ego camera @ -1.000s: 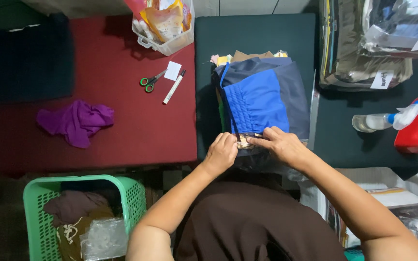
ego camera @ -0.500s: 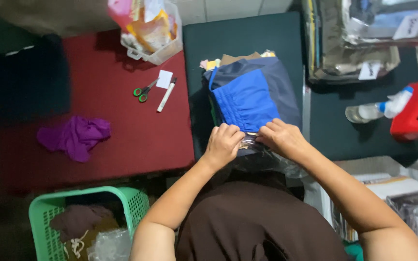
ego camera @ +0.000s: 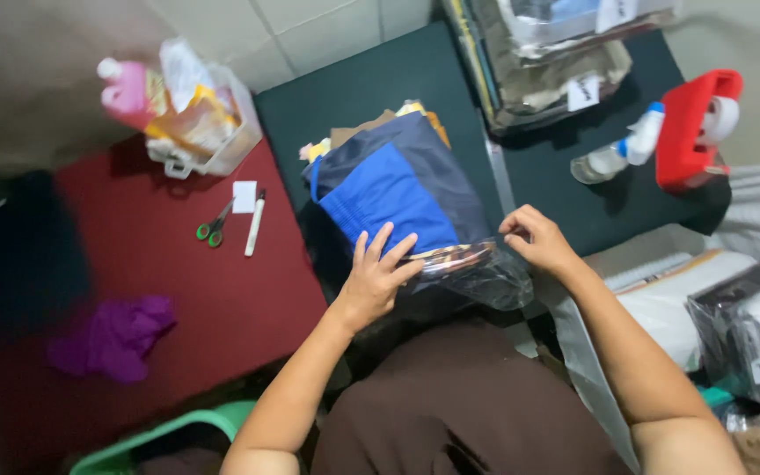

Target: The person places a folded stack of clothes into a plastic bag, adjusts the plastic around the stack by hand, and then folds and seals the edge of the bag.

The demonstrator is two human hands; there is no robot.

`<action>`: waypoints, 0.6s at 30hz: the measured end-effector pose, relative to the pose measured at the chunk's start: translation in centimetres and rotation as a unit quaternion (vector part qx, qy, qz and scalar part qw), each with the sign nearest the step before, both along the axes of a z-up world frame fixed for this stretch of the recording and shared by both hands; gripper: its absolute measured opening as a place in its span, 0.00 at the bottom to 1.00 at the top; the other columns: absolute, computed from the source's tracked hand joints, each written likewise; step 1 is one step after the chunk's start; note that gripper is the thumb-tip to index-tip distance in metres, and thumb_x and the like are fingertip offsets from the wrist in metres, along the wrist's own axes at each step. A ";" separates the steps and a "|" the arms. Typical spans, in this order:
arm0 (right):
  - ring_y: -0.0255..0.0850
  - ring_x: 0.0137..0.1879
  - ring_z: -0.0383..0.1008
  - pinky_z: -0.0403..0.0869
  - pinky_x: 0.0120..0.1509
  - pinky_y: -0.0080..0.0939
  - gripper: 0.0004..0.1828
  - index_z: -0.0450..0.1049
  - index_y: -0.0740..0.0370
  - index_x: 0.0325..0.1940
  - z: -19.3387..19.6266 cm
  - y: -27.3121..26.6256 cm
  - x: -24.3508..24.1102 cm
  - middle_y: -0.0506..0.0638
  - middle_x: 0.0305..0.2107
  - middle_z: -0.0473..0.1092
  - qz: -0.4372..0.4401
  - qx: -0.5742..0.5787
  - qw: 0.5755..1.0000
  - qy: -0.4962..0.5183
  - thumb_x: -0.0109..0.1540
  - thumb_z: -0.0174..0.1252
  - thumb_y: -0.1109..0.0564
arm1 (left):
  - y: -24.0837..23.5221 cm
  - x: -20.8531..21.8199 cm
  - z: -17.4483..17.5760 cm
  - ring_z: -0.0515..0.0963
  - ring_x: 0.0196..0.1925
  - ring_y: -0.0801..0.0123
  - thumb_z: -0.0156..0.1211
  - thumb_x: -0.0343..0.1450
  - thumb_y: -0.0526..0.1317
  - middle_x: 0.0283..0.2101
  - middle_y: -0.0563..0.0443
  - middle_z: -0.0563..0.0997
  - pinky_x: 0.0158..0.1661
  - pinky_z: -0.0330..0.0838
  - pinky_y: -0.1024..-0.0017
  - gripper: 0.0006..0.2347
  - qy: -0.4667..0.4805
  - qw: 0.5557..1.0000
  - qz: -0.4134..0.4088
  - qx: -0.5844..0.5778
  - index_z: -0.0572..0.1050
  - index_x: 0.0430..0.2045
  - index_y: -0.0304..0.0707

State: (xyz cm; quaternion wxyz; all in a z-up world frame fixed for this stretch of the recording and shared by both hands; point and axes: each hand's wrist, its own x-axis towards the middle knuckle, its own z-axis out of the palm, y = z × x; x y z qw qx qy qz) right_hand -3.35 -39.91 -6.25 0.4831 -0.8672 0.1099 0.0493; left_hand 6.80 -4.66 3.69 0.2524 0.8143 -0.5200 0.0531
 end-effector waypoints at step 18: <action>0.39 0.51 0.70 0.69 0.60 0.38 0.04 0.74 0.63 0.40 -3.2 0.7 1.5 0.49 0.41 0.70 0.032 0.211 0.968 -0.128 0.64 0.59 0.59 | -1.1 0.0 -2.4 0.71 0.66 0.58 0.59 0.63 0.29 0.63 0.56 0.76 0.66 0.53 0.44 0.23 0.050 0.998 0.024 0.038 0.77 0.55 0.47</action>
